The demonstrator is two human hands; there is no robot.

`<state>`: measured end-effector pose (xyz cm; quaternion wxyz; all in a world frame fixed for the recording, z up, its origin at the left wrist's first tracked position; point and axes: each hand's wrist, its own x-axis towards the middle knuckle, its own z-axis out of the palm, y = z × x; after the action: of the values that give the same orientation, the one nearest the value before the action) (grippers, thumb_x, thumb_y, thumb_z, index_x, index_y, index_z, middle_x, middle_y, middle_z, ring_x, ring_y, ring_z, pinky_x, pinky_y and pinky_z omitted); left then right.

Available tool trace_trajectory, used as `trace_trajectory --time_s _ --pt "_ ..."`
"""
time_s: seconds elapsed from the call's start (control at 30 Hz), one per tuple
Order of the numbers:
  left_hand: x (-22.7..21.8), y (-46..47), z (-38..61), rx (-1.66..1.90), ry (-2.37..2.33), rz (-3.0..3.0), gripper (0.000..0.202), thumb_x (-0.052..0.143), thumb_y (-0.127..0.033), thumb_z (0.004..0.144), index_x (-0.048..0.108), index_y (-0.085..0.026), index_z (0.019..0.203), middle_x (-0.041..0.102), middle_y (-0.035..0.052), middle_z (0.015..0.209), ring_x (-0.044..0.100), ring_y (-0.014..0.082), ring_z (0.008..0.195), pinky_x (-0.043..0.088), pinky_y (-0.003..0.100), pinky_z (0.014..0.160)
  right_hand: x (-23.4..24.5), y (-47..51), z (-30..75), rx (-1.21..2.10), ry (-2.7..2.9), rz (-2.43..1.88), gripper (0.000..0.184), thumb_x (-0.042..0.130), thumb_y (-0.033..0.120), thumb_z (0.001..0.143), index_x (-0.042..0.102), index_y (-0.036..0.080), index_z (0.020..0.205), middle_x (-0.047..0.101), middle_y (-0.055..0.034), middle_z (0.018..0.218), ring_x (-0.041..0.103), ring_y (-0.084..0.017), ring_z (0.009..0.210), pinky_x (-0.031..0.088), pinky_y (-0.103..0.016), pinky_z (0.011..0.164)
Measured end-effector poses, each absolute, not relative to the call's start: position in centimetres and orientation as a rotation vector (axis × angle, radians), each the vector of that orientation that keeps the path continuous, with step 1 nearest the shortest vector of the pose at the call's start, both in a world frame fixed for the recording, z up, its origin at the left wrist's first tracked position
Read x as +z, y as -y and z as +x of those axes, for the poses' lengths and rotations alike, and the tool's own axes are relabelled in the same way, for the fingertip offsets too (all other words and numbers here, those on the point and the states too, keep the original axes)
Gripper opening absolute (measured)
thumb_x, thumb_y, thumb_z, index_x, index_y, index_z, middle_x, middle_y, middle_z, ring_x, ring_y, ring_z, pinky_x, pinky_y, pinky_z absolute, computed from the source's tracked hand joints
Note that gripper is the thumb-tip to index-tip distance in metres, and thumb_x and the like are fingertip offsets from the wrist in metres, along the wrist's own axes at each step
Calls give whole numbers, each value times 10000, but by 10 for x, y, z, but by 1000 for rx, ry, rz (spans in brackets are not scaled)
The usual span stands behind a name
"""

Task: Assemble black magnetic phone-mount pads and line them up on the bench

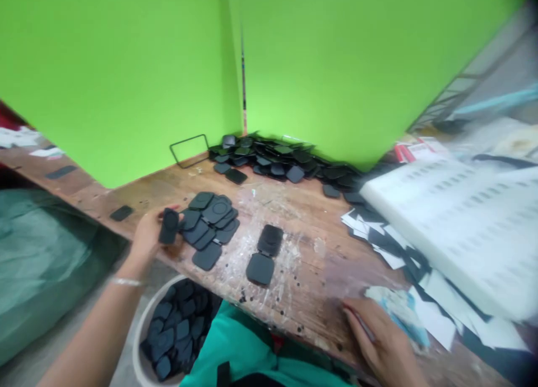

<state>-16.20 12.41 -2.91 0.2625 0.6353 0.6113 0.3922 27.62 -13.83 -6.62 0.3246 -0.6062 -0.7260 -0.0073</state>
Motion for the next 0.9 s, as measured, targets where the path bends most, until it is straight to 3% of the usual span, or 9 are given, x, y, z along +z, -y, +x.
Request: trace_trajectory --time_s 0.07,0.13,0.2,0.3,0.4,0.53,0.63,0.73,0.9 --pt "-25 -108 -146 1066 -1718 1948 420 671 -538 754 736 -224 1024 740 54 929 674 300 843 529 389 735 -68 141 297 -264 1829 -1763 230 498 318 963 673 181 1024 716 -136 1002 677 -288 927 562 -445 813" --pt "-28 -88 -120 986 -1481 2205 349 603 -492 852 719 -236 1058 701 86 1126 667 292 988 528 430 887 -74 144 317 -473 1765 -1951 333 491 400 958 672 156 1093 683 -189 1091 638 -355 982 530 -531 809" --pt "-38 -66 -91 915 -1294 2302 292 618 -478 865 741 -257 1011 697 72 1153 670 265 1044 538 401 935 -81 147 334 -552 1750 -2027 380 445 408 975 670 140 1122 685 -194 1059 643 -342 931 537 -496 753" --pt "-58 -39 -53 804 -973 2513 306 570 -426 926 699 -275 1158 654 77 1295 580 269 1253 525 397 1009 -87 156 353 -499 1767 -1968 359 385 348 1004 688 157 1028 701 -133 915 653 -254 811 546 -384 704" --pt "-74 -25 -33 725 -924 2595 372 541 -358 953 600 -290 1314 563 76 1421 489 274 1347 489 430 1054 -84 174 372 -521 1735 -2016 386 383 374 1001 705 163 992 700 -127 926 642 -253 837 536 -386 747" --pt "-82 -18 -25 657 -923 2631 393 557 -295 941 584 -293 1333 573 77 1409 495 264 1340 475 428 1053 -73 191 395 -636 1753 -2070 468 371 438 988 742 180 867 713 -133 876 629 -290 795 508 -445 723" --pt "-80 -13 -21 627 -909 2657 415 587 -313 922 577 -303 1336 584 68 1398 516 267 1321 489 427 1033 -62 173 399 -605 1754 -1982 422 446 461 967 739 180 853 710 -138 897 634 -296 827 501 -448 743" --pt "-75 -10 -17 615 -875 2669 413 591 -346 920 577 -317 1331 593 55 1388 524 272 1311 501 422 1015 -50 119 388 -427 1814 -1858 275 522 369 956 722 184 918 707 -117 932 624 -265 895 495 -407 820" --pt "-72 -11 -17 629 -852 2658 394 581 -352 927 582 -324 1321 605 49 1374 547 263 1289 513 402 1003 -42 -15 366 -387 2088 -1992 253 450 163 959 692 126 1021 693 -147 1110 577 -256 1014 439 -351 890"
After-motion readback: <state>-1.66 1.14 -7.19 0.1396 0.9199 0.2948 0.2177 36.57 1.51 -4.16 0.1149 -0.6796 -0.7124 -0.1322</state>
